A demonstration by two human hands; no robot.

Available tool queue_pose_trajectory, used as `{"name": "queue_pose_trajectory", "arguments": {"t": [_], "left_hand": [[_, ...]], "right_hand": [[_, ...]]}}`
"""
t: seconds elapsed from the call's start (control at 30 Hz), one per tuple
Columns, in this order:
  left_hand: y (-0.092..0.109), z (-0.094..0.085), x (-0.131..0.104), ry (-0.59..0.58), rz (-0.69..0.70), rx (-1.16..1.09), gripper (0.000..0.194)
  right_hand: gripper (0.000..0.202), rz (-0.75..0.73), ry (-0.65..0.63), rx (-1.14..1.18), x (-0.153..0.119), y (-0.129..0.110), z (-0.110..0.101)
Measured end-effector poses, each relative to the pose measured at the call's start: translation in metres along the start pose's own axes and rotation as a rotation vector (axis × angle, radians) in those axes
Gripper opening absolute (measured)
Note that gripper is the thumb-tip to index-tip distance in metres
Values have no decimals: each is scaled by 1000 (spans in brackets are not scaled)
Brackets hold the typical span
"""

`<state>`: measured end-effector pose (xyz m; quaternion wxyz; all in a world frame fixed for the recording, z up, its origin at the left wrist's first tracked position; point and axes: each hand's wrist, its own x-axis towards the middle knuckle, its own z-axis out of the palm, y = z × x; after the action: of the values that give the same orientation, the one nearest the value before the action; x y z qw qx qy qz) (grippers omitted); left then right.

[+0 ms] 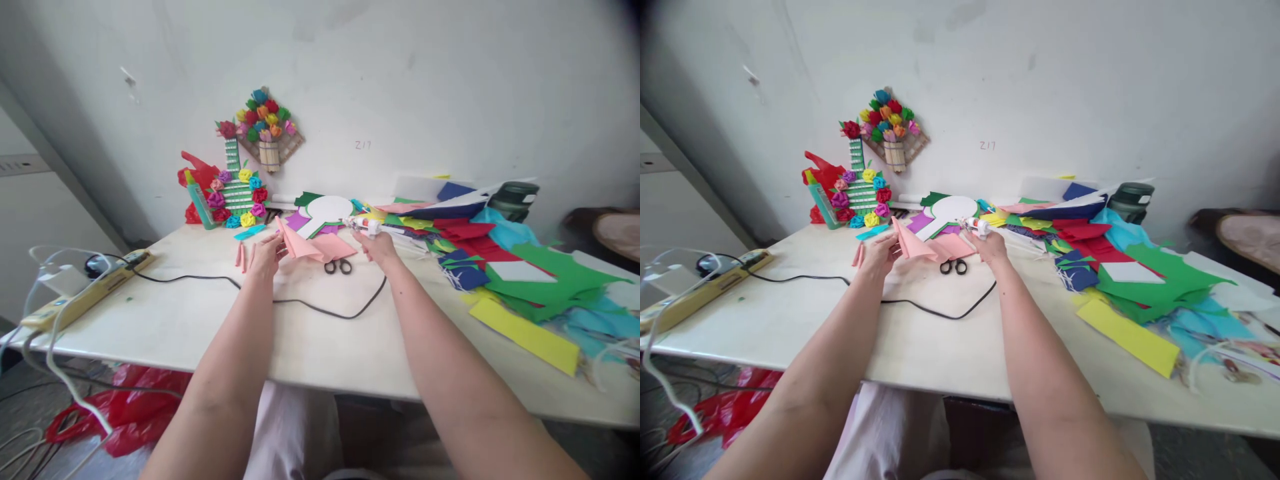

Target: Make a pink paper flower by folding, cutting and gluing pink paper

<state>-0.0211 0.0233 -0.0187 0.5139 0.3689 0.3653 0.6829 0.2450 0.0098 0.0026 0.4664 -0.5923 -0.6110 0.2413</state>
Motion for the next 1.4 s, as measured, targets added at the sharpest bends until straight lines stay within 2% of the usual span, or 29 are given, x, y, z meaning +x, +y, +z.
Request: {"name": "queue_pose_trajectory", "arguments": {"t": [0.07,0.13,0.27,0.5,0.7,0.87,0.97,1.03,1.13,1.2,1.3,1.4], "left_hand": [[-1,0,1,-15,-10,11,25],[-2,0,3,-27,-24,16,26],[-4,-2,6,-25,-39,3,25],[-4,-2,5,-54,-51,-12,20],[-7,-1,7,-52,-46,17,20],[-6,1,5,-90,-53,23,19],[-3,6,-1,-121,-54,34,20],[0,11,-6,-163,-68,56,20],[4,17,-13,-252,-95,124,22],[6,20,-16,-323,-93,154,22],[7,23,-20,-413,-115,182,20],[8,26,-23,-453,-143,217,18]], "right_hand": [[44,16,49,-343,4,10,-6],[44,29,7,-606,6,15,-11],[37,41,-145,-860,4,16,-17],[45,45,-269,-896,3,22,-21],[42,90,-336,-872,7,23,-26],[46,162,-322,-830,12,27,-25],[45,119,-294,-865,12,26,-24],[43,48,-211,-883,11,21,-23],[37,-126,-61,-784,9,11,-14],[39,-205,-32,-589,8,3,-4],[43,-238,-73,-195,4,-7,16],[48,-226,-165,144,-2,-14,31]]}}
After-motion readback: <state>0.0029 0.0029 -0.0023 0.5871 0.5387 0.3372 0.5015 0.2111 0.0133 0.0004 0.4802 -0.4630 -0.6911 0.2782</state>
